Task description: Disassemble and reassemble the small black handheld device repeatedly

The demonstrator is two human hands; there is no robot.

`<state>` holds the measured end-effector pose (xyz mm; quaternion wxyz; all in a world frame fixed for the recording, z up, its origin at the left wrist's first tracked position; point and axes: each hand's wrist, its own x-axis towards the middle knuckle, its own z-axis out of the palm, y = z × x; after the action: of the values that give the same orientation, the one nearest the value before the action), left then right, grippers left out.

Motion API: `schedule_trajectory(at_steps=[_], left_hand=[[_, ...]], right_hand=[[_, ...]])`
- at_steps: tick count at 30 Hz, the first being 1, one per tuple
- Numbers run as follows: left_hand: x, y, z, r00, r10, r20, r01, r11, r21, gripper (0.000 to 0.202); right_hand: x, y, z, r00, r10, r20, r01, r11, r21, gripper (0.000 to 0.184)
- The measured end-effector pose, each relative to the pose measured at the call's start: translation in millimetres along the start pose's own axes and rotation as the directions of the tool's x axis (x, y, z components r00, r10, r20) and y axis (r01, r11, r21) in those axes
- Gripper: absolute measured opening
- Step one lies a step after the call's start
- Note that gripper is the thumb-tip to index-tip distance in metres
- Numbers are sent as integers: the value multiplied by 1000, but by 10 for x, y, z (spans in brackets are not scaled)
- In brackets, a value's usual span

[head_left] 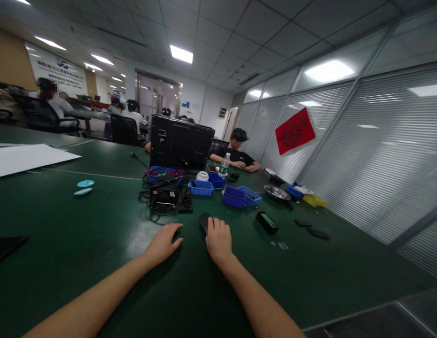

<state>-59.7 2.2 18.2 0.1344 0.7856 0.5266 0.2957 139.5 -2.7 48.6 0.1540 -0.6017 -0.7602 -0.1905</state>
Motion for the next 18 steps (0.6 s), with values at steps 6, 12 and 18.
schedule_trajectory(at_steps=[6, 12, 18], left_hand=[[4, -7, 27, 999, 23, -24, -23, 1000, 4, 37], [0, -5, 20, 1000, 12, -25, -13, 1000, -7, 36], [7, 9, -5, 1000, -16, 2, 16, 1000, -10, 36]], right_hand=[[-102, -293, 1, 985, -173, -16, 173, 985, 17, 53], [-108, -323, -105, 992, -123, -34, 127, 941, 313, 39], [44, 24, 124, 975, 217, 36, -186, 728, 659, 31]])
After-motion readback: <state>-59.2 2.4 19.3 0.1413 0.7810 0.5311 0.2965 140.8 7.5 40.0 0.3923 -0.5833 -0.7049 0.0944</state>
